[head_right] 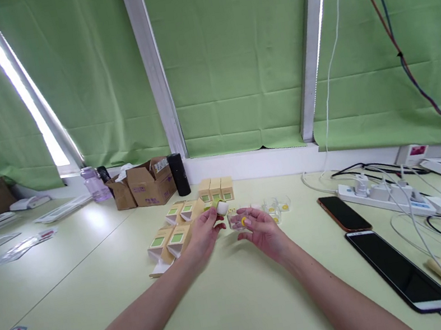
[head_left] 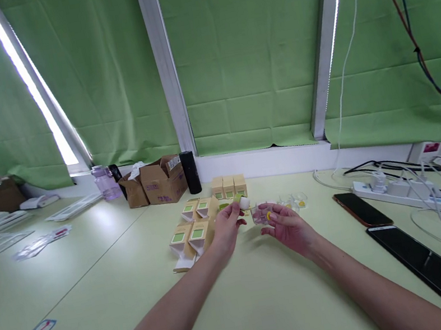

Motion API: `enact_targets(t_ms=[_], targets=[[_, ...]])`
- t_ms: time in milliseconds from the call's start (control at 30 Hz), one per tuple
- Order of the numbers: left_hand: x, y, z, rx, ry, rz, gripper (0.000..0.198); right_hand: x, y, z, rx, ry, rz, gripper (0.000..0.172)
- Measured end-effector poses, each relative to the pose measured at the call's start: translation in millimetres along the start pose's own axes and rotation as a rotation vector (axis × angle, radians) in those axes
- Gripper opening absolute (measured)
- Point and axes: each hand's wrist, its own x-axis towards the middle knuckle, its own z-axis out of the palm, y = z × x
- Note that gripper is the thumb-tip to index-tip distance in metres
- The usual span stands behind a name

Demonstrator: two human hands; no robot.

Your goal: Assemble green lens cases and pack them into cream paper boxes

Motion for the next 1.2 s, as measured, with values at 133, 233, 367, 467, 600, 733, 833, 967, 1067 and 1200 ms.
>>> enact_targets(t_ms=[133, 233, 367, 467, 600, 733, 833, 967, 1067, 1200], targets=[[-2, 2, 1.3, 0.028, -0.022, 0.006, 0.053, -2, 4, 7, -0.030, 0.032, -0.028, 0.049], [-3, 3, 2.2, 0.039, -0.029, 0.009, 0.051, -2, 8, 8, -0.079, 0.070, -0.043, 0.050], [-4, 4, 2.1, 0.058, -0.065, 0.019, 0.048, 1, 14, 7, -0.126, 0.124, -0.056, 0.051], [-5, 4, 1.3, 0.077, -0.094, 0.030, 0.046, 2, 17, 5, -0.116, 0.145, -0.053, 0.051], [-6, 4, 0.5, 0.097, -0.110, 0.032, 0.044, 4, 19, 5, -0.101, 0.177, -0.041, 0.050], [-6, 4, 1.1, 0.113, -0.128, 0.041, 0.042, 5, 19, 5, -0.082, 0.200, -0.031, 0.051], [-7, 4, 1.8, 0.130, -0.155, 0.040, 0.042, 5, 19, 6, -0.065, 0.209, -0.030, 0.053], [-8, 4, 1.9, 0.145, -0.190, 0.036, 0.042, 5, 18, 8, -0.043, 0.228, -0.029, 0.054], [-8, 3, 1.4, 0.152, -0.199, 0.032, 0.041, 5, 18, 8, -0.033, 0.243, -0.036, 0.054], [-8, 1, 0.8, 0.165, -0.204, 0.033, 0.042, 6, 18, 9, -0.026, 0.251, -0.036, 0.055]])
